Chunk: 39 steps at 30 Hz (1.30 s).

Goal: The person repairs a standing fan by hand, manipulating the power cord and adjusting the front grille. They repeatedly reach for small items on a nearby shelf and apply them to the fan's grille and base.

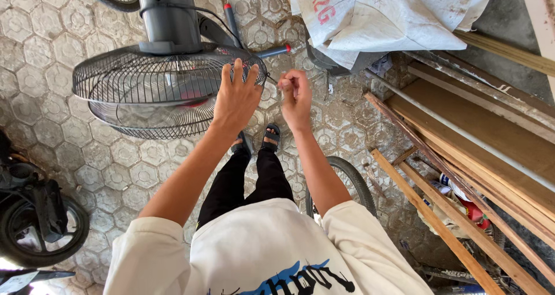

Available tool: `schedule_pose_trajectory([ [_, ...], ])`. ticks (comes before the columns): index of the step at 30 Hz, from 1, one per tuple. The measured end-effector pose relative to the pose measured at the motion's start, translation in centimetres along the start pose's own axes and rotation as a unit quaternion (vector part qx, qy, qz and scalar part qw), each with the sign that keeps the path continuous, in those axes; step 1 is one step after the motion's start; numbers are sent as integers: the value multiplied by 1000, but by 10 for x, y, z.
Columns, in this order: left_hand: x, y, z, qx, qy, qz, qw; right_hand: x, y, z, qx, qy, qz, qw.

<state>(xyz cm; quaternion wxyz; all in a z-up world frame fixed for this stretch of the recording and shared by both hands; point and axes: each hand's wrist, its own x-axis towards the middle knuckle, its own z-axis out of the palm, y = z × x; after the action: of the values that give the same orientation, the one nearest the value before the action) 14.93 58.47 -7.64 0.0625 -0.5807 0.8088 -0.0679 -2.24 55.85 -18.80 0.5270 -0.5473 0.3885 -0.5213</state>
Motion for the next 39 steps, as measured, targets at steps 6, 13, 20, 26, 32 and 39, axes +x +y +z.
schedule_pose_trajectory([
  [6,-13,-7,-12,-10,2,10,1000,9,45,-18,40,165,68,983],
  [13,-14,-7,-15,-26,3,18,1000,-6,90,-20,144,248,161,945],
  [20,-15,-2,-13,-15,-8,16,1000,-25,108,-6,-125,103,124,979],
  [26,-15,3,-17,44,-87,37,995,-25,109,26,-48,-8,152,987],
  [32,-22,8,-10,69,-110,34,991,-13,74,28,-82,47,254,963],
  [39,-35,8,11,22,-45,11,999,-11,118,26,-98,17,126,987],
])
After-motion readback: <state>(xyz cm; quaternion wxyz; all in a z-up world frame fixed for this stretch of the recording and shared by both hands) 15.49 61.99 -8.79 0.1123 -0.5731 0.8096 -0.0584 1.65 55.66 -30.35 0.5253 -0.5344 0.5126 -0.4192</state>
